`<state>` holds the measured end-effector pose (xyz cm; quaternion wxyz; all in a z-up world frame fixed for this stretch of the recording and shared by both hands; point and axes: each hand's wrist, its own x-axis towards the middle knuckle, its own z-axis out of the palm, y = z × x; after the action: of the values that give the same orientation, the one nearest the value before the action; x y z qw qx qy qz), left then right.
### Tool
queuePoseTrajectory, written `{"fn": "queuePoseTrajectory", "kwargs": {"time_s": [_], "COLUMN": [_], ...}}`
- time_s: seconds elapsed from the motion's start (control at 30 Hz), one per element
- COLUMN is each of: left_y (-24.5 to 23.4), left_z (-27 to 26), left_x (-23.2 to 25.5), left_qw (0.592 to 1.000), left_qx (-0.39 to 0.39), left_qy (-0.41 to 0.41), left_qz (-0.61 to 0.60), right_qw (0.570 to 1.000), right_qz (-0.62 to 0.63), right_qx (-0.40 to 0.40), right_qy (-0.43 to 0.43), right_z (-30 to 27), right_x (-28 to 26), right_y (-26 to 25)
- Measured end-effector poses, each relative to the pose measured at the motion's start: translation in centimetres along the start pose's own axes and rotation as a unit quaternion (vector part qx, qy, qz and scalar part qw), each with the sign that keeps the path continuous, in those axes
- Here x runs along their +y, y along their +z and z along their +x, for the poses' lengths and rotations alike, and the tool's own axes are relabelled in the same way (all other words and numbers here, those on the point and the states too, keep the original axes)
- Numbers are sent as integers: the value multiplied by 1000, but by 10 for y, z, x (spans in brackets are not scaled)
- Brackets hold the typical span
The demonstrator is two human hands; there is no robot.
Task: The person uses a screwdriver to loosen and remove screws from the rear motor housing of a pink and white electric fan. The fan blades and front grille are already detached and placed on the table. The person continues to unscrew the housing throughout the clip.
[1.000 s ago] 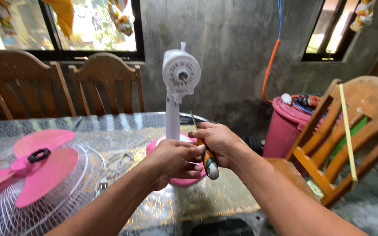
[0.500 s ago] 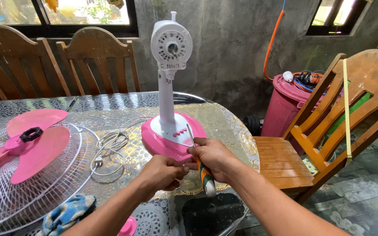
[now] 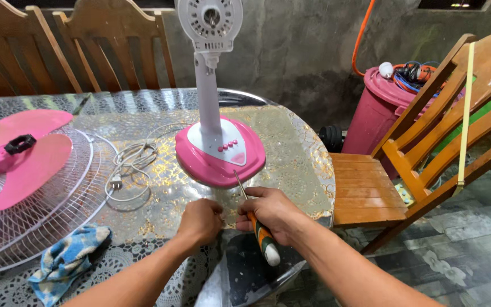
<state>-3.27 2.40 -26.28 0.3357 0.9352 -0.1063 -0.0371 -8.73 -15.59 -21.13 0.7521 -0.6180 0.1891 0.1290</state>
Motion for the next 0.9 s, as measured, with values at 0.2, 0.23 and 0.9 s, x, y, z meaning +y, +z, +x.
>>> {"fn": "queuePoseTrajectory", "kwargs": {"time_s": [0.2, 0.23, 0.9], "left_y": [32, 35, -11], "left_z": [8, 8, 36], "left_x": [-7, -9, 33], "left_qw": [983, 981, 983], "left_qx": [-18, -15, 94], "left_qy": [81, 90, -110], "left_qz": [163, 171, -111], "right_qw": [1000, 1000, 998], "right_qz": [-3, -4, -65], "right_qx": [-11, -10, -23], "right_qy": [12, 14, 7], "right_z": [-5, -6, -18], "right_x": [16, 16, -5], "right_y": [-5, -6, 9]}}
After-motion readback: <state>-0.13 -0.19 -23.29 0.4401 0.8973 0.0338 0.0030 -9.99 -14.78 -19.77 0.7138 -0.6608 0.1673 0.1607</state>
